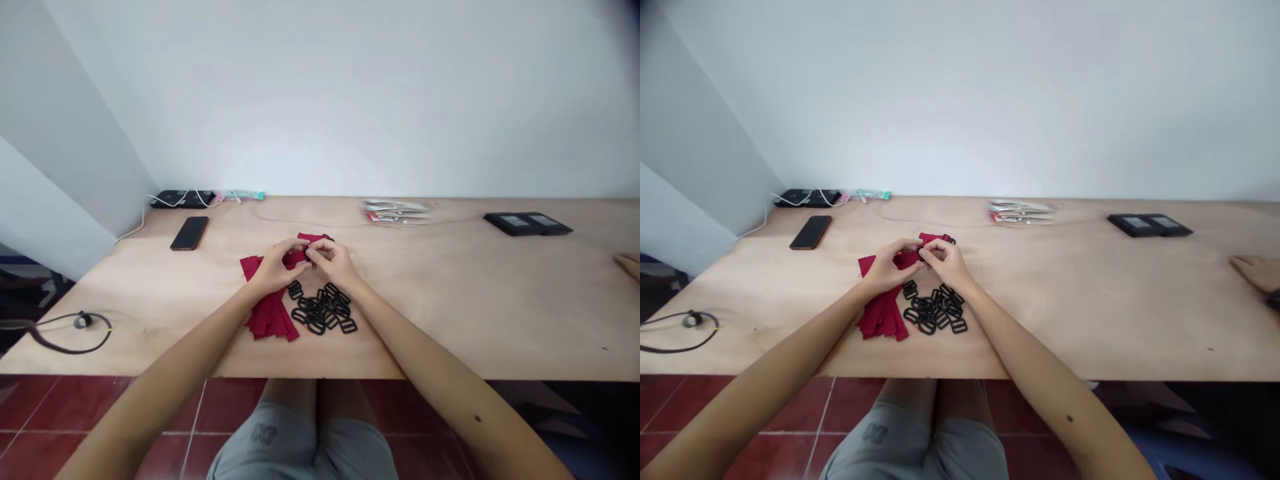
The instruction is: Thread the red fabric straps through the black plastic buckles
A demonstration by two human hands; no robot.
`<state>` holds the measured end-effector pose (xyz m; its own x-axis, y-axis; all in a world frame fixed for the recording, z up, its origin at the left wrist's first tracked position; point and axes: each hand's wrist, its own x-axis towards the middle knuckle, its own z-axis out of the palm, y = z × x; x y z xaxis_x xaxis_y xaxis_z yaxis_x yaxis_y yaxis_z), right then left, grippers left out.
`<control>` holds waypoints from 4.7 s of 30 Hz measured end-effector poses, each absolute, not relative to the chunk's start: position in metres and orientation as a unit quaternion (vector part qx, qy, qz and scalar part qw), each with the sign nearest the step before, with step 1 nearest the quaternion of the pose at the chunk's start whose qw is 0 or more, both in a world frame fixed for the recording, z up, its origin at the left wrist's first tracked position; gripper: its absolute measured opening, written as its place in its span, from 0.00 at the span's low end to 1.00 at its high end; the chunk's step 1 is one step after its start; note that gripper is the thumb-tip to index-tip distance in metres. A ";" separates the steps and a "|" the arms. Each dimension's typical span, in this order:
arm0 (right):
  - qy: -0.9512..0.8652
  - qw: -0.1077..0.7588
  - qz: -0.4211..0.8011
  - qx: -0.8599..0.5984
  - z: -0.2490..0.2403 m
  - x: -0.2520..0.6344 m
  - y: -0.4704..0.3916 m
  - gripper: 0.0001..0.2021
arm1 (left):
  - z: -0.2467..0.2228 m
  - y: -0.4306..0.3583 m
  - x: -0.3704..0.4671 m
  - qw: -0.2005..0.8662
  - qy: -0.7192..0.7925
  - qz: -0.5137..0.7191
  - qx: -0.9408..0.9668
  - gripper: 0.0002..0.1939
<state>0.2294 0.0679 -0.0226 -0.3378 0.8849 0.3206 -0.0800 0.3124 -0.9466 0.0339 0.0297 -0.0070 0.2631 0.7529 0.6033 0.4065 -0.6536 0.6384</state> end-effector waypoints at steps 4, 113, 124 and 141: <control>-0.711 0.480 0.424 -0.292 -0.026 0.229 0.069 0.17 | -0.012 0.034 0.032 0.113 0.365 0.464 0.799 0.12; -0.519 0.447 0.688 -0.242 -0.022 0.227 0.065 0.22 | -0.017 0.041 0.032 0.276 0.380 0.545 0.694 0.20; -0.634 0.469 0.550 -0.273 -0.024 0.226 0.071 0.21 | -0.014 0.039 0.030 0.145 0.394 0.501 0.757 0.13; -0.381 0.611 0.649 -0.248 -0.010 0.237 0.080 0.11 | -0.030 0.053 0.028 0.275 0.423 0.467 0.726 0.20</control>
